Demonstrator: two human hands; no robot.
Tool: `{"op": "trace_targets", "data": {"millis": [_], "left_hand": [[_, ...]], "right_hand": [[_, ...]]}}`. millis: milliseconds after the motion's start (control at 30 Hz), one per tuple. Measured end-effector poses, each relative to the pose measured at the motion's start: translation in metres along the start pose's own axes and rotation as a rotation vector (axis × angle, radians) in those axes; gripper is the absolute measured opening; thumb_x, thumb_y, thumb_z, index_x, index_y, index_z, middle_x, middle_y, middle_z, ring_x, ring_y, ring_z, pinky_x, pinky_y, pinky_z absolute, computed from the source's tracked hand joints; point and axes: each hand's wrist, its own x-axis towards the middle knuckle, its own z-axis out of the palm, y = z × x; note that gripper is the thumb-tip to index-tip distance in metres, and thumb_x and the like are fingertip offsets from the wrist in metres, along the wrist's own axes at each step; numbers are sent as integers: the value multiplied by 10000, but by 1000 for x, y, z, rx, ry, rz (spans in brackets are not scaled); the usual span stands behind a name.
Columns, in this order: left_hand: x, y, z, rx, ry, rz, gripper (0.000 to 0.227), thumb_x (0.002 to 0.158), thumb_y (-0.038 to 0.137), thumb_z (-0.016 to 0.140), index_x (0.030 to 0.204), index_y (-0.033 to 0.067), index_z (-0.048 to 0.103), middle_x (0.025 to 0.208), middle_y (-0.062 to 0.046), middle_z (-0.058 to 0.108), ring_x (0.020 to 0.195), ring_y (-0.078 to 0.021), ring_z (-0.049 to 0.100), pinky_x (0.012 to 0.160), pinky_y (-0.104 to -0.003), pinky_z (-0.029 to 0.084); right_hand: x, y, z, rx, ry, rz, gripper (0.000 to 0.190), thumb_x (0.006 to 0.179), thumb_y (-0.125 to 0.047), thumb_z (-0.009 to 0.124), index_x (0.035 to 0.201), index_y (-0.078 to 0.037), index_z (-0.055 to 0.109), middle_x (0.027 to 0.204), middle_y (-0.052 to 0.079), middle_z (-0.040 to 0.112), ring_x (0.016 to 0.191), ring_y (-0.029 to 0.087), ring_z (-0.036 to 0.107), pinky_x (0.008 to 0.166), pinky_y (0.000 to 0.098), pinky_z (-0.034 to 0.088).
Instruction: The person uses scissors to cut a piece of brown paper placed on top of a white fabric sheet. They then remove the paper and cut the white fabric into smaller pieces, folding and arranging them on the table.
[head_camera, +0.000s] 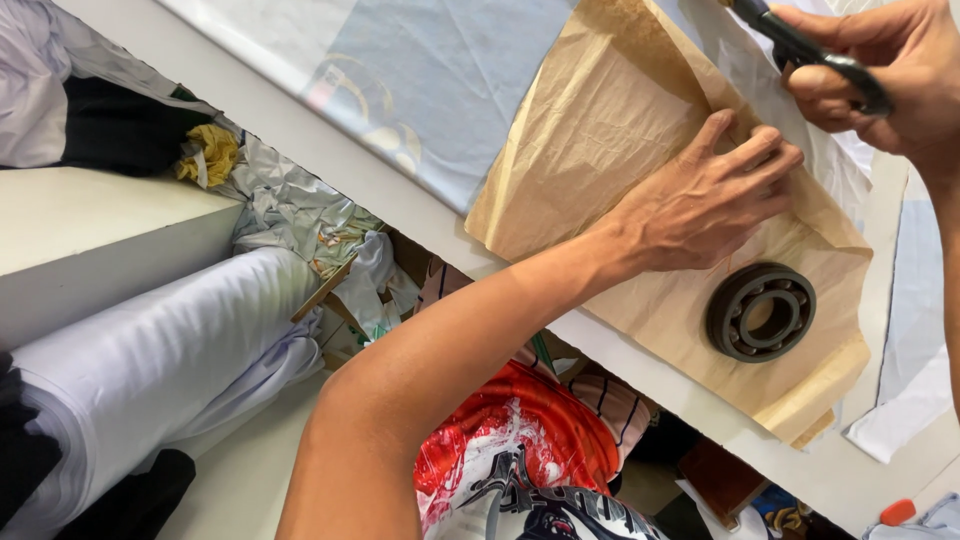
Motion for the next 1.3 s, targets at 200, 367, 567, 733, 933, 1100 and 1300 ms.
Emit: {"op": "trace_targets", "data": {"millis": [200, 367, 567, 733, 933, 1100, 1300], "left_hand": [[1, 0, 3, 17, -4, 2, 332, 944, 430, 670, 1205, 225, 669, 1407, -106, 488, 1305, -297, 446, 1082, -631, 374], [2, 0, 3, 20, -11, 4, 341, 943, 415, 666, 1229, 231, 662, 1410, -95, 498, 1310, -289, 430, 1081, -626, 374], [1, 0, -7, 105, -12, 15, 348, 930, 445, 655, 1209, 237, 667, 1382, -89, 491, 1285, -288, 432, 1061, -599, 374], [1, 0, 0, 62, -21, 8, 350, 948, 430, 660, 1244, 243, 662, 1420, -85, 478, 1314, -287, 424, 1082, -611, 371], [0, 0, 0, 59, 10, 8, 326, 929, 416, 682, 1202, 239, 656, 1397, -82, 493, 1291, -284, 431, 1067, -593, 380], [0, 0, -5, 83, 13, 17, 327, 918, 411, 674, 1193, 235, 660, 1370, -86, 502, 1263, -287, 460, 1051, -577, 387], [1, 0, 1, 79, -21, 9, 398, 902, 449, 686, 1257, 271, 648, 1409, -83, 464, 1323, -286, 407, 1094, -605, 347]], "right_hand": [[13, 1, -1, 101, -58, -9, 557, 978, -81, 575, 1533, -105, 536, 728, -59, 355, 596, 42, 324, 508, 178, 219], [19, -12, 7, 30, -93, -6, 532, 1029, -39, 491, 1560, -5, 488, 761, -56, 302, 583, 23, 286, 498, 173, 198], [26, 9, -8, 8, -107, -34, 625, 956, -87, 600, 1572, -74, 495, 736, -34, 335, 595, 86, 243, 519, 235, 190], [31, 11, -11, 92, -85, 66, 244, 1028, -106, 557, 1246, -22, 487, 783, 7, 336, 563, 20, 323, 494, 152, 200], [42, 14, -8, 111, -72, 88, 283, 1068, -90, 570, 880, -140, 364, 793, -11, 299, 621, 49, 295, 540, 181, 196], [42, -39, 23, -47, -197, -10, 386, 990, -45, 499, 742, -149, 222, 673, -37, 153, 527, 79, 162, 474, 256, 117], [50, 2, -9, 75, -102, 92, 228, 1072, -82, 533, 870, -100, 428, 789, -15, 382, 580, 6, 349, 469, 146, 185]]}}
